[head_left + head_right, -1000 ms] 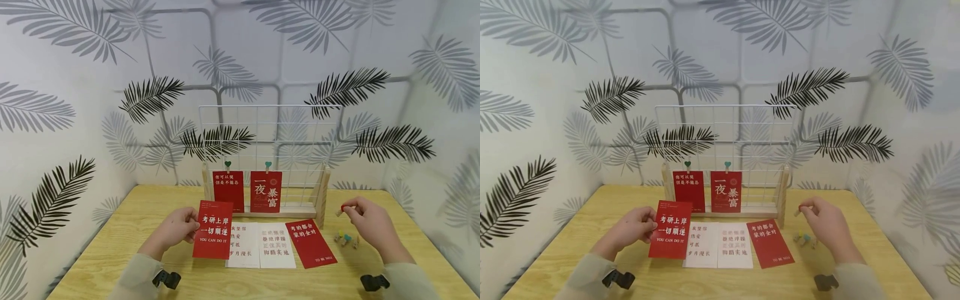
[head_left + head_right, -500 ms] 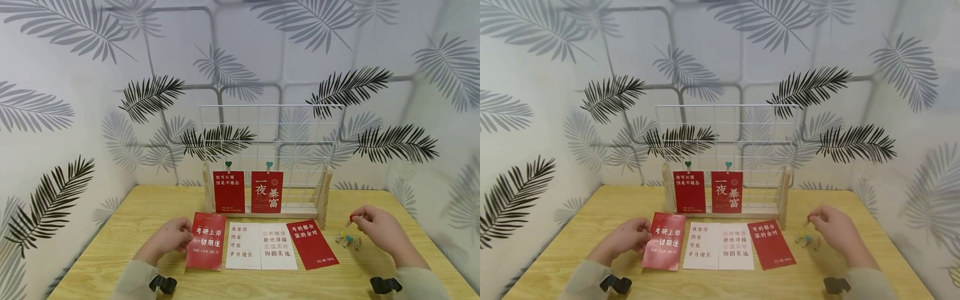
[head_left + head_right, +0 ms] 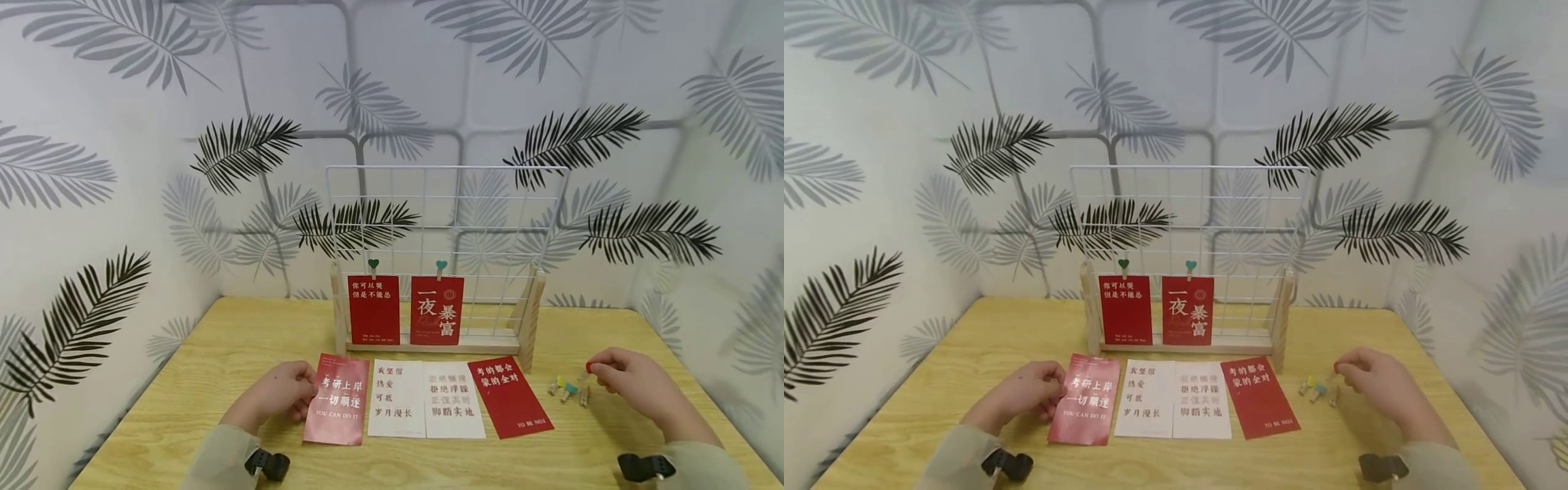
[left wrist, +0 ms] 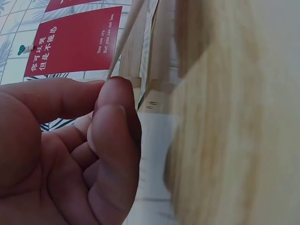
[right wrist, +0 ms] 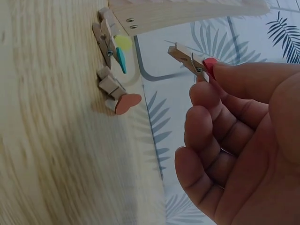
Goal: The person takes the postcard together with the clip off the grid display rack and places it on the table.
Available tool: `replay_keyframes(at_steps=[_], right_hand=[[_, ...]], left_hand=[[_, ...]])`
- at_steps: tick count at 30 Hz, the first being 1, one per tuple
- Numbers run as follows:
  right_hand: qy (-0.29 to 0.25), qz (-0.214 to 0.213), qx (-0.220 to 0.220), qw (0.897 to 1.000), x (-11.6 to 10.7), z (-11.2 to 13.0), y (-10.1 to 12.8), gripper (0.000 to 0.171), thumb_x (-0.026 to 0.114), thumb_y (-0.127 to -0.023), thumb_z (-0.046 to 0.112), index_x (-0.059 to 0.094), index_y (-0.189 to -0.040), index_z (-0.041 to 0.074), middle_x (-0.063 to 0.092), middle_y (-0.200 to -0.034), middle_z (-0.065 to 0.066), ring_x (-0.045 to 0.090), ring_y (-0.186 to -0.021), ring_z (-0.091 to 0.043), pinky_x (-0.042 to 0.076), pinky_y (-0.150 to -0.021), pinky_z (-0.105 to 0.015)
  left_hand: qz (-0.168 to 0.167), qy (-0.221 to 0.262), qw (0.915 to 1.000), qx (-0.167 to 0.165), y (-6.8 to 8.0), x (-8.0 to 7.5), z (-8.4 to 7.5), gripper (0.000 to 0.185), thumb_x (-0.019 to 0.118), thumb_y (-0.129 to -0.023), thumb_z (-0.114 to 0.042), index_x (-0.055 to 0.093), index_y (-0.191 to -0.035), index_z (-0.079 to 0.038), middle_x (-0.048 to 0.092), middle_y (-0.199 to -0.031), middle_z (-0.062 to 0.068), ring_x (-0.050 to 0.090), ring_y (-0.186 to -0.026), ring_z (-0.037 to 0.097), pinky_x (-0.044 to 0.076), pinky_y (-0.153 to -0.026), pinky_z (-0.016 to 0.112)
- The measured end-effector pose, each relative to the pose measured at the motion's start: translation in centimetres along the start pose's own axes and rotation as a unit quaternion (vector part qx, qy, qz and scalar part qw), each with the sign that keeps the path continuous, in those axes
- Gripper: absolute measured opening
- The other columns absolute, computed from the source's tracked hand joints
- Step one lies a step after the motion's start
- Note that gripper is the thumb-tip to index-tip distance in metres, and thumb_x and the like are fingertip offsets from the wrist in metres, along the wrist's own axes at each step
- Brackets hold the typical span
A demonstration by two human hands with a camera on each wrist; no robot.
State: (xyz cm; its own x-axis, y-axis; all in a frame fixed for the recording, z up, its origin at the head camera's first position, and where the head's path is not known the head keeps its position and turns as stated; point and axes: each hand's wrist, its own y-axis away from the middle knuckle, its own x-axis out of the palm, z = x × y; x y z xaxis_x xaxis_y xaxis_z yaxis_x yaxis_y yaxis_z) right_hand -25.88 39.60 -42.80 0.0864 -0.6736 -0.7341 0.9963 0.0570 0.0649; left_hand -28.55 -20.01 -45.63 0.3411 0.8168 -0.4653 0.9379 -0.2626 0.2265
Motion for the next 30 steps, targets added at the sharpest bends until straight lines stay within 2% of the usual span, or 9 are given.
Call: replay_keyframes(at_steps=[6, 11, 20, 30], right_hand=[[-0.029, 0.015, 0.021, 0.999, -0.2, -0.4, 0.0, 0.043, 0.052, -0.106, 0.038, 0.063, -0.121, -0.001, 0.063, -0.093, -0.01, 0.055, -0.08, -0.026, 0.045, -0.062, -0.038], [-0.04, 0.018, 0.017, 0.999, -0.2, -0.8, 0.0, 0.04, 0.053, -0.106, 0.034, 0.063, -0.119, -0.003, 0.061, -0.089, -0.01, 0.055, -0.076, -0.024, 0.045, -0.062, -0.035], [-0.021, 0.026, 0.03, 0.999, 0.2, -2.3, -0.4, 0.031, 0.055, -0.105, 0.028, 0.066, -0.116, 0.001, 0.058, -0.077, -0.006, 0.052, -0.066, -0.022, 0.043, -0.059, -0.033], [-0.012, 0.038, 0.03, 0.999, 0.5, -3.4, -0.6, 0.026, 0.055, -0.105, 0.025, 0.068, -0.109, 0.003, 0.058, -0.079, -0.004, 0.054, -0.073, -0.02, 0.045, -0.064, -0.032]], left_hand=[[-0.005, -0.008, 0.9999, -0.012, -0.1, -0.1, 0.2, 0.008, 0.061, -0.096, -0.006, 0.059, -0.101, -0.001, 0.063, -0.075, 0.011, 0.062, -0.06, 0.02, 0.055, -0.055, 0.033], [-0.005, 0.001, 0.9997, -0.022, -0.1, -0.2, 0.4, 0.009, 0.06, -0.097, -0.007, 0.06, -0.103, -0.001, 0.065, -0.077, 0.012, 0.062, -0.062, 0.02, 0.055, -0.056, 0.034], [-0.001, 0.009, 0.9991, -0.041, 0.0, -0.2, 0.3, 0.011, 0.06, -0.1, -0.01, 0.059, -0.107, -0.002, 0.066, -0.082, 0.012, 0.064, -0.063, 0.021, 0.056, -0.057, 0.034], [-0.003, 0.008, 0.9989, -0.046, 0.0, 0.0, 0.1, 0.011, 0.06, -0.1, -0.009, 0.059, -0.108, -0.002, 0.066, -0.083, 0.012, 0.064, -0.062, 0.021, 0.056, -0.057, 0.033]])
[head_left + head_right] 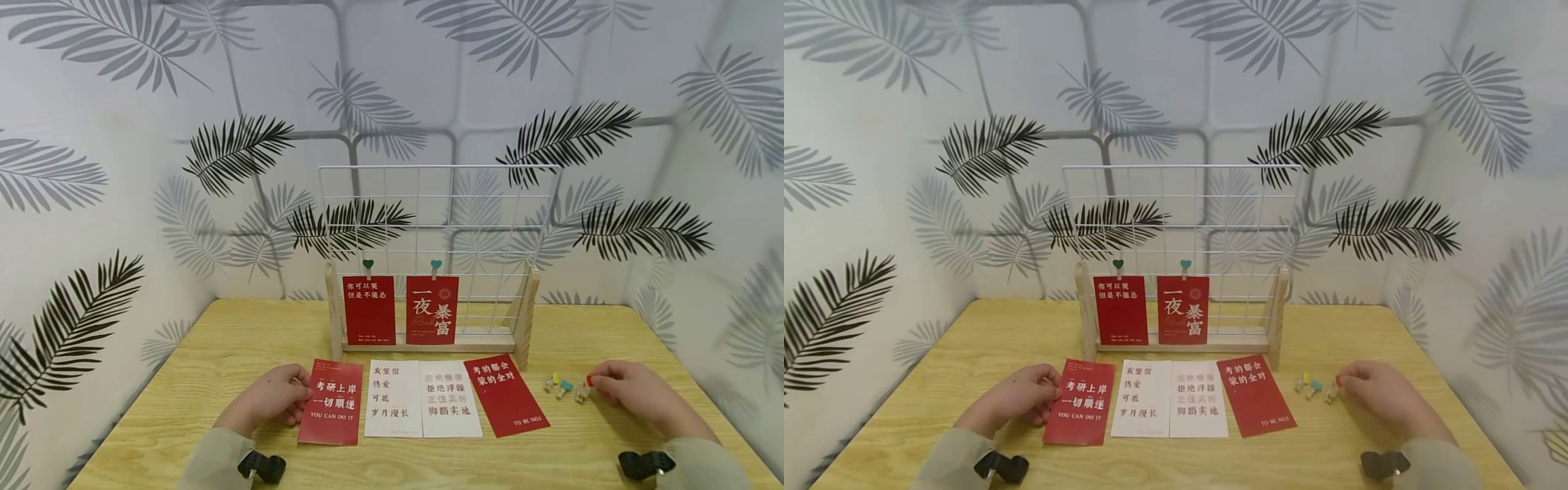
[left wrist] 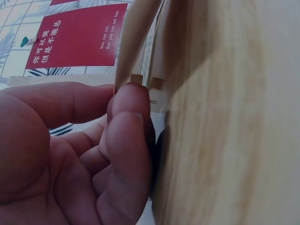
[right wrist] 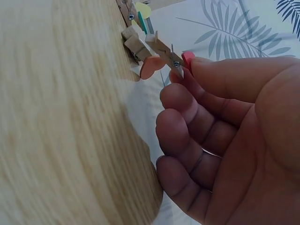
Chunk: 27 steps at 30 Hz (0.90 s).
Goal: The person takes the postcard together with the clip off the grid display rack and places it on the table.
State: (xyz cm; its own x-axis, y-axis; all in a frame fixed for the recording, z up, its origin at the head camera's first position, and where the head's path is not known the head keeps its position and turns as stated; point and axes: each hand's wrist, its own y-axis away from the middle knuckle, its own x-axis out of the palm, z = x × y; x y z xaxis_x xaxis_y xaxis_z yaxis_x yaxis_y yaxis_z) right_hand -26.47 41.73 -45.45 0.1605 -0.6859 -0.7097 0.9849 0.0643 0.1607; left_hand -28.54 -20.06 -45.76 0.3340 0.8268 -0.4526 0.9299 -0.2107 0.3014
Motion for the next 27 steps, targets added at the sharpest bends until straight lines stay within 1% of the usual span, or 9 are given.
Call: replay_keyframes(at_steps=[6, 15, 20, 23, 27], right_hand=[[0.013, 0.013, -0.003, 1.0, 0.05, 0.23, 0.16, 0.023, 0.055, -0.105, 0.022, 0.07, -0.106, 0.004, 0.058, -0.08, -0.004, 0.054, -0.075, -0.02, 0.045, -0.066, -0.033], [0.039, 0.015, -0.014, 0.999, 0.11, 0.1, 0.0, 0.023, 0.056, -0.105, 0.024, 0.071, -0.102, 0.007, 0.059, -0.081, -0.003, 0.053, -0.074, -0.02, 0.044, -0.065, -0.033], [0.051, 0.013, -0.016, 0.998, -0.26, 0.37, 0.24, 0.024, 0.056, -0.104, 0.023, 0.072, -0.101, 0.006, 0.062, -0.086, -0.002, 0.054, -0.077, -0.019, 0.044, -0.067, -0.035], [0.06, 0.009, -0.012, 0.998, -0.4, 0.4, 0.39, 0.023, 0.056, -0.104, 0.022, 0.072, -0.1, 0.005, 0.061, -0.084, -0.002, 0.053, -0.076, -0.019, 0.042, -0.067, -0.035], [0.074, 0.004, -0.003, 0.997, -0.2, 0.21, 0.31, 0.02, 0.057, -0.102, 0.02, 0.072, -0.097, 0.008, 0.057, -0.077, -0.001, 0.051, -0.073, -0.018, 0.04, -0.066, -0.034]], left_hand=[[0.004, -0.001, 1.0, 0.003, -0.01, -0.11, 0.17, 0.012, 0.061, -0.1, -0.01, 0.059, -0.109, -0.002, 0.066, -0.083, 0.012, 0.064, -0.062, 0.02, 0.057, -0.057, 0.033], [0.011, 0.0, 0.9999, 0.004, 0.05, -0.14, 0.1, 0.016, 0.062, -0.099, -0.012, 0.059, -0.112, -0.002, 0.066, -0.082, 0.012, 0.063, -0.06, 0.019, 0.056, -0.055, 0.032], [0.012, -0.003, 0.9999, 0.009, -0.02, -0.08, 0.16, 0.017, 0.063, -0.099, -0.011, 0.059, -0.112, -0.001, 0.066, -0.081, 0.012, 0.063, -0.059, 0.019, 0.055, -0.053, 0.031], [0.01, -0.005, 0.9999, 0.009, -0.04, -0.05, 0.2, 0.017, 0.062, -0.099, -0.01, 0.059, -0.112, -0.001, 0.066, -0.08, 0.012, 0.063, -0.059, 0.019, 0.055, -0.053, 0.031], [0.006, -0.012, 0.9999, 0.003, 0.02, -0.03, 0.23, 0.016, 0.063, -0.098, -0.01, 0.059, -0.112, -0.002, 0.066, -0.081, 0.013, 0.064, -0.059, 0.02, 0.055, -0.053, 0.032]])
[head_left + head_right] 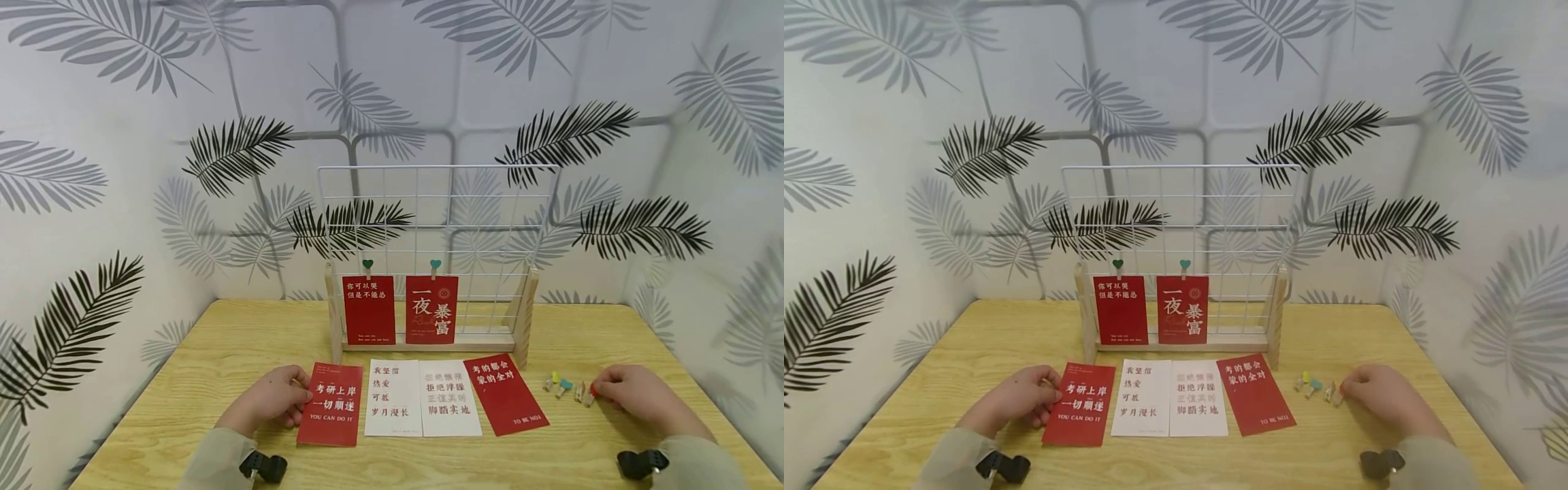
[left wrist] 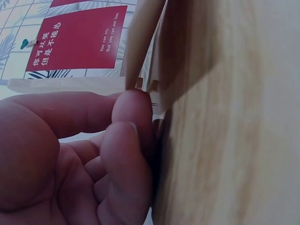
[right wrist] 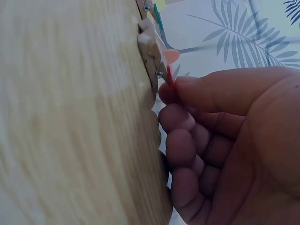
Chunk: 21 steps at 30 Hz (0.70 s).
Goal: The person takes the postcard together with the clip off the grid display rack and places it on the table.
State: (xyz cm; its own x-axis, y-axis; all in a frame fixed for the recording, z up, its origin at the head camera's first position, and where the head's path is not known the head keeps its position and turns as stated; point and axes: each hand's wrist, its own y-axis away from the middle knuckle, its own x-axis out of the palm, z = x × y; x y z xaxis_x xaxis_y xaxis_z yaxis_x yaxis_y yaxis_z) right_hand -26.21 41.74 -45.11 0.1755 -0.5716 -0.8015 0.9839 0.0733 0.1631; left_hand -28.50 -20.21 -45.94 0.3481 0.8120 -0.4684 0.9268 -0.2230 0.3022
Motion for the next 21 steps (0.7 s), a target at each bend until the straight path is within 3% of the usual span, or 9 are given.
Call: replay_keyframes(at_steps=[8, 16, 21], right_hand=[[0.011, -0.003, 0.001, 1.0, -0.09, 0.29, -0.58, 0.021, 0.057, -0.102, 0.024, 0.071, -0.094, 0.01, 0.058, -0.078, -0.001, 0.051, -0.073, -0.019, 0.04, -0.066, -0.036], [0.006, -0.007, -0.003, 1.0, -0.12, 0.14, -0.4, 0.023, 0.056, -0.103, 0.026, 0.07, -0.097, 0.009, 0.059, -0.08, -0.001, 0.053, -0.073, -0.019, 0.043, -0.065, -0.035], [0.007, -0.011, 0.0, 1.0, 0.3, 0.08, -0.39, 0.024, 0.057, -0.103, 0.028, 0.07, -0.101, 0.009, 0.061, -0.082, -0.001, 0.054, -0.074, -0.019, 0.043, -0.067, -0.035]], left_hand=[[-0.022, -0.017, 0.9996, -0.011, -0.1, -0.1, -0.35, 0.015, 0.065, -0.097, -0.011, 0.059, -0.109, -0.003, 0.065, -0.079, 0.012, 0.063, -0.058, 0.021, 0.054, -0.052, 0.032], [-0.005, -0.005, 0.9999, -0.008, -0.27, 0.2, -0.62, 0.018, 0.066, -0.095, -0.01, 0.056, -0.106, -0.002, 0.064, -0.074, 0.013, 0.061, -0.056, 0.019, 0.053, -0.052, 0.032], [-0.011, -0.015, 0.9998, -0.005, 0.0, 0.24, -0.7, 0.016, 0.066, -0.095, -0.011, 0.056, -0.106, -0.003, 0.064, -0.072, 0.013, 0.061, -0.056, 0.019, 0.053, -0.052, 0.031]])
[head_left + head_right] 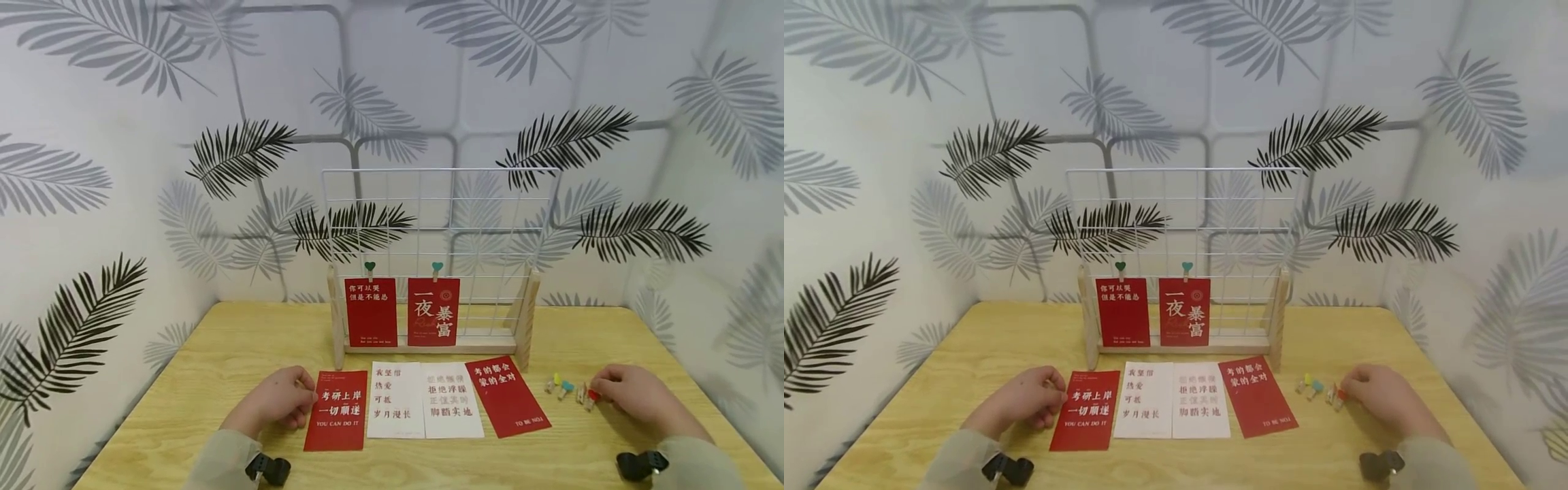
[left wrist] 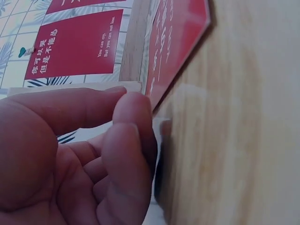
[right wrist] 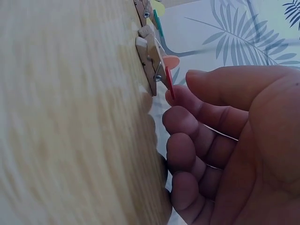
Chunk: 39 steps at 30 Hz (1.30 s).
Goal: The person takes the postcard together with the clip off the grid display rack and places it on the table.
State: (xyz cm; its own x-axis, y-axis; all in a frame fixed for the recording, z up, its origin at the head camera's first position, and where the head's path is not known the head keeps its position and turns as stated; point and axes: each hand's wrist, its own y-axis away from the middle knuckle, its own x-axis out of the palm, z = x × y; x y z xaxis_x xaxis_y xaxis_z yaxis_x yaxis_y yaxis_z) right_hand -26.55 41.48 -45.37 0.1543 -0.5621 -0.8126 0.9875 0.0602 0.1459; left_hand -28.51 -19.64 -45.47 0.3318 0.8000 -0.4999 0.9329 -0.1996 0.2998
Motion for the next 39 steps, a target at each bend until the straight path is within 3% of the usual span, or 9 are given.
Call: replay_keyframes(at_steps=[9, 14, 19, 27, 34, 39], right_hand=[[0.024, -0.036, -0.016, 0.999, 0.1, 1.1, -0.1, 0.035, 0.057, -0.103, 0.034, 0.071, -0.115, 0.005, 0.068, -0.096, -0.002, 0.058, -0.087, -0.02, 0.047, -0.075, -0.041], [0.0, -0.048, -0.032, 0.998, 0.3, 2.3, 0.0, 0.039, 0.056, -0.104, 0.037, 0.068, -0.123, 0.004, 0.07, -0.104, -0.006, 0.061, -0.087, -0.021, 0.049, -0.072, -0.04], [-0.018, -0.053, -0.058, 0.997, 0.4, 4.1, 0.1, 0.04, 0.056, -0.105, 0.038, 0.066, -0.126, 0.005, 0.068, -0.113, -0.01, 0.062, -0.088, -0.021, 0.05, -0.068, -0.037], [-0.042, -0.062, -0.074, 0.994, 0.9, 6.9, 0.3, 0.039, 0.059, -0.103, 0.038, 0.065, -0.126, 0.007, 0.067, -0.109, -0.012, 0.053, -0.063, -0.023, 0.047, -0.059, -0.038], [-0.002, -0.097, -0.109, 0.989, 0.7, 9.0, 0.0, 0.031, 0.061, -0.103, 0.037, 0.069, -0.12, 0.012, 0.07, -0.11, -0.007, 0.062, -0.088, -0.022, 0.053, -0.072, -0.043], [0.003, -0.109, -0.131, 0.985, 0.7, 10.9, -0.5, 0.027, 0.062, -0.102, 0.03, 0.07, -0.12, 0.012, 0.07, -0.108, -0.005, 0.063, -0.093, -0.022, 0.054, -0.078, -0.045]], left_hand=[[-0.035, -0.023, 0.9981, 0.046, 0.7, 0.0, -0.9, 0.015, 0.065, -0.098, -0.017, 0.061, -0.106, -0.005, 0.064, -0.072, 0.011, 0.062, -0.06, 0.022, 0.053, -0.059, 0.035], [-0.067, -0.002, 0.996, 0.059, 0.8, -0.5, -1.9, 0.016, 0.065, -0.098, -0.015, 0.061, -0.109, -0.003, 0.064, -0.083, 0.012, 0.067, -0.069, 0.025, 0.058, -0.065, 0.038], [-0.073, 0.009, 0.9939, 0.082, 0.9, -0.6, -2.9, 0.018, 0.066, -0.098, -0.016, 0.06, -0.111, -0.003, 0.065, -0.087, 0.014, 0.067, -0.072, 0.026, 0.059, -0.069, 0.038], [-0.073, 0.011, 0.9919, 0.103, 1.0, 0.2, -3.8, 0.017, 0.064, -0.099, -0.012, 0.06, -0.111, -0.002, 0.064, -0.085, 0.015, 0.067, -0.072, 0.028, 0.059, -0.067, 0.038], [-0.082, -0.005, 0.9901, 0.114, 0.5, 1.0, -4.9, 0.018, 0.066, -0.098, -0.016, 0.061, -0.111, -0.005, 0.064, -0.083, 0.011, 0.066, -0.07, 0.024, 0.058, -0.07, 0.038], [-0.082, 0.007, 0.9888, 0.125, 0.1, 1.5, -5.8, 0.018, 0.065, -0.099, -0.014, 0.061, -0.114, -0.005, 0.065, -0.091, 0.011, 0.064, -0.075, 0.022, 0.058, -0.073, 0.038]])
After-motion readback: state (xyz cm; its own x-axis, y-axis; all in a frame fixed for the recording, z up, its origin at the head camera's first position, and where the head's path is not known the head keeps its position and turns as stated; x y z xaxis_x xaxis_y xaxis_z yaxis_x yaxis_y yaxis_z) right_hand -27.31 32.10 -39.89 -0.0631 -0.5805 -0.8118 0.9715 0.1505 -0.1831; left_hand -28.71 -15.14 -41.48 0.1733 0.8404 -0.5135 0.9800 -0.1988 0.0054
